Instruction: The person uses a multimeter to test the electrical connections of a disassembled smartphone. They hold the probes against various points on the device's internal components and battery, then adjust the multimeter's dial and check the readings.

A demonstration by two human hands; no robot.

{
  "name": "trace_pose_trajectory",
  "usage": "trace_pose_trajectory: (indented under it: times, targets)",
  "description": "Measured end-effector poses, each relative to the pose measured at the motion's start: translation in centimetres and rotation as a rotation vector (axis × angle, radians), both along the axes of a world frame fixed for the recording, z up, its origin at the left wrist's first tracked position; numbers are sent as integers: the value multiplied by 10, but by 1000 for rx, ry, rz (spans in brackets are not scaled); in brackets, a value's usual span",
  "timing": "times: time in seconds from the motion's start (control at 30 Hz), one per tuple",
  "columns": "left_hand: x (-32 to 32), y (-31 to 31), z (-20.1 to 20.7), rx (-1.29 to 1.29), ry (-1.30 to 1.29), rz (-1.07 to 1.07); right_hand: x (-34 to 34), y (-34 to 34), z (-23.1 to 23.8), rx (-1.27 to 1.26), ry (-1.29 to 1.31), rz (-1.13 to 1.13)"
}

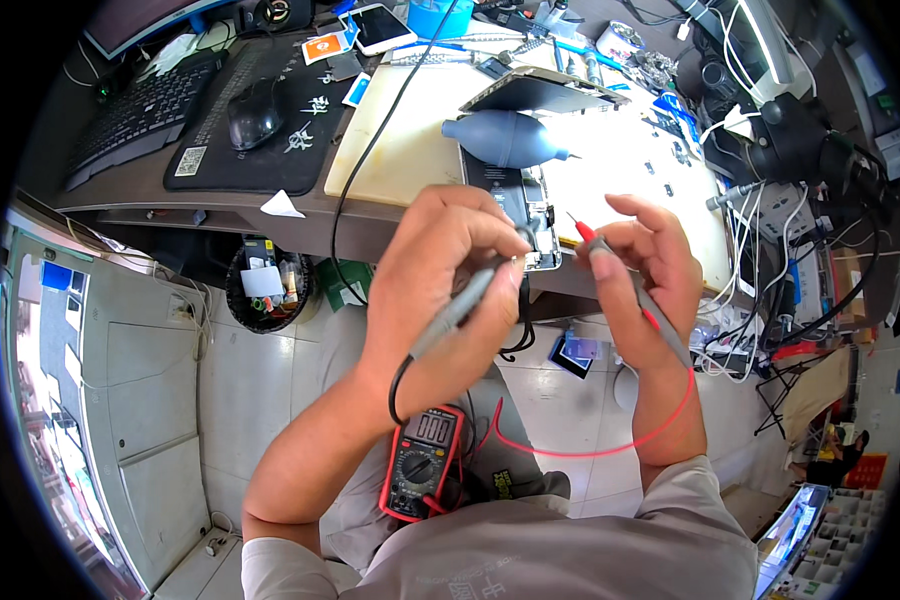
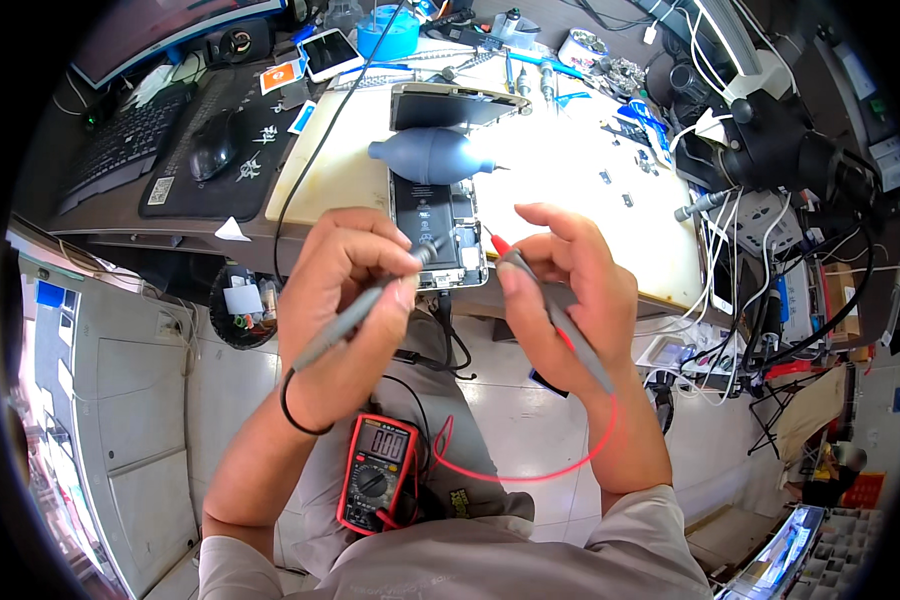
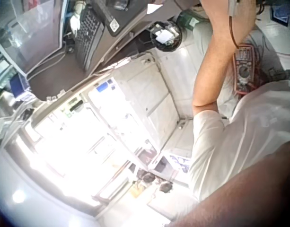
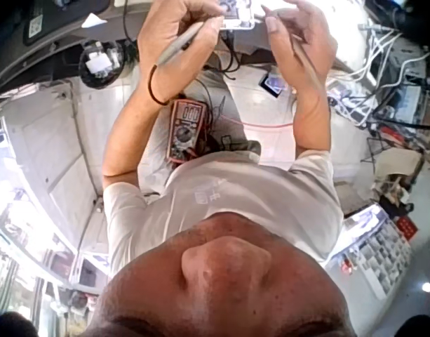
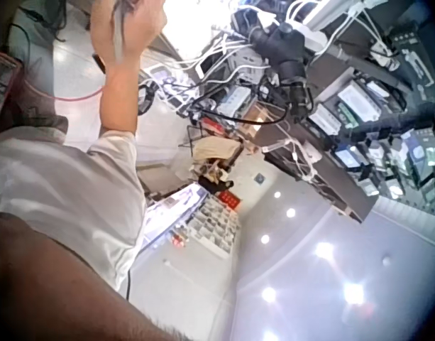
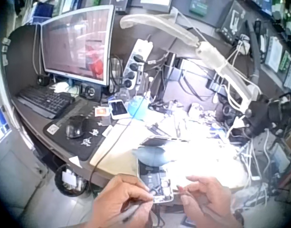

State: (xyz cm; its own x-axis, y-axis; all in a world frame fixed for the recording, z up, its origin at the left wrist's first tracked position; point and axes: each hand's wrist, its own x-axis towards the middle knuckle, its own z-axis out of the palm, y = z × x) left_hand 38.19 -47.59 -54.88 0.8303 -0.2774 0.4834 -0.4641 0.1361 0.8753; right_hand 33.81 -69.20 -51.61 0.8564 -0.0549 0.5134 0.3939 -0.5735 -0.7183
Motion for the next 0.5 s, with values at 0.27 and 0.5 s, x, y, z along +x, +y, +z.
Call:
trace_pose_trajectory:
  times: [0.27, 0.5]
  targets:
    - [9, -7, -6, 71, 70, 35, 18, 5, -18, -29, 69, -66]
    - [10, -17, -14, 117, -122, 206, 19, 7, -26, -28, 25, -111]
